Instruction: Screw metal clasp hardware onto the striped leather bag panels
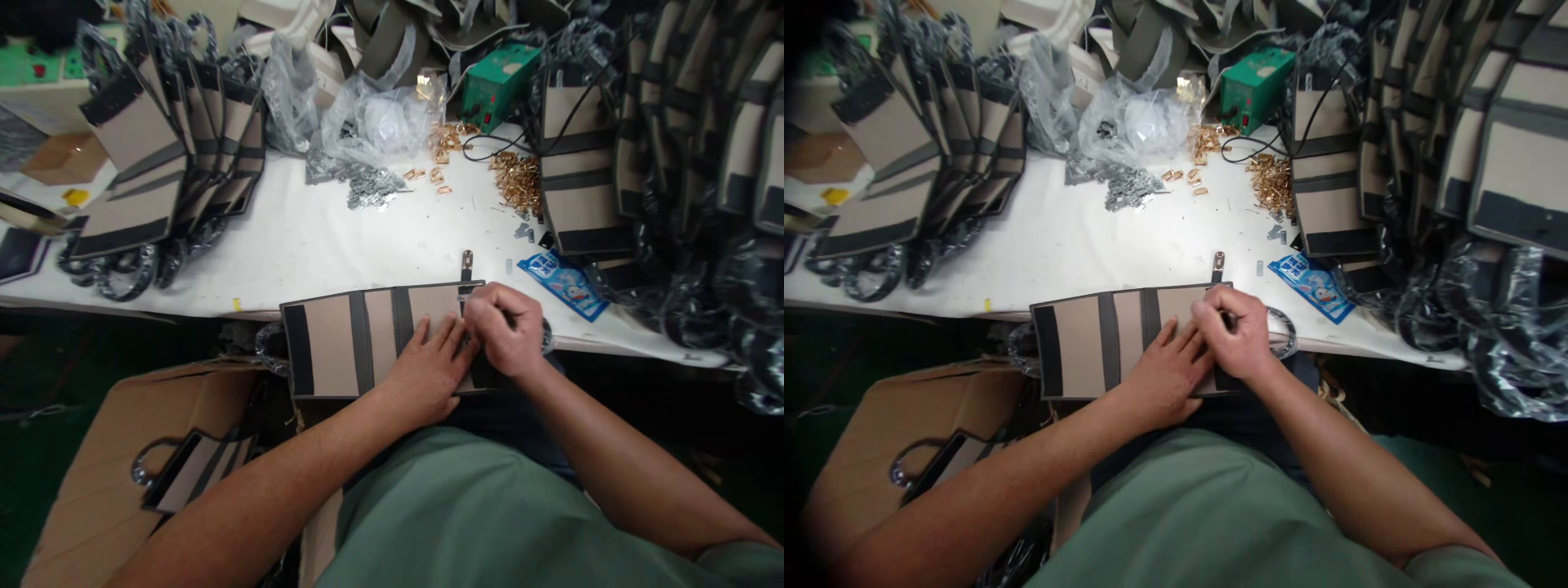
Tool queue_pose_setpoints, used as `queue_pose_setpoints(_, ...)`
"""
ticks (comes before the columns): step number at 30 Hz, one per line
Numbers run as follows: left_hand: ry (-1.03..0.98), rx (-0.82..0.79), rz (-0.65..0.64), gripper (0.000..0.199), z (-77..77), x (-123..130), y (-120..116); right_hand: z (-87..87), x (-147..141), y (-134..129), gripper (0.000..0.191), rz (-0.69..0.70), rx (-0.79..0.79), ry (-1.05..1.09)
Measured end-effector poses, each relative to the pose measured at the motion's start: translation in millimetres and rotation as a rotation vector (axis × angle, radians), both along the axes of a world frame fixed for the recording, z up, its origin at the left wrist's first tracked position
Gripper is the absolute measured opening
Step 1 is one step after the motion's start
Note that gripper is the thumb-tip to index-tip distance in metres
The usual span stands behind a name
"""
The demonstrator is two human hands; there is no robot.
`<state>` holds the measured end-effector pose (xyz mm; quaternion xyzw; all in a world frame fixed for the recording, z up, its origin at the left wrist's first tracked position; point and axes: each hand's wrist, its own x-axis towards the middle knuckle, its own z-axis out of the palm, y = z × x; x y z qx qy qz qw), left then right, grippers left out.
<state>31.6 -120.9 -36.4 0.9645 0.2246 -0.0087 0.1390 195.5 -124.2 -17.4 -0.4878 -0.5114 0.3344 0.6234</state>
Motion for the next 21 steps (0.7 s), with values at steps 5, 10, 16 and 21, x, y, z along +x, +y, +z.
queue_pose_setpoints(5,-0.063,0.018,0.086,0.090,-9.1,-6.2,-6.9,7.5,-7.1,3.2,0.036,0.035,-0.029,-0.269)
queue_pose_setpoints(10,-0.084,0.034,0.137,0.088,-14.7,-8.4,-13.6,7.0,11.7,16.4,0.039,0.043,-0.117,0.179)
queue_pose_setpoints(16,-0.069,0.024,0.113,0.087,-7.2,-7.1,-10.6,25.6,4.6,21.3,0.042,0.189,-0.090,0.017)
queue_pose_setpoints(21,-0.104,0.014,0.132,0.081,-3.4,-6.0,-10.1,28.1,-14.0,21.4,0.039,0.333,-0.101,-0.378)
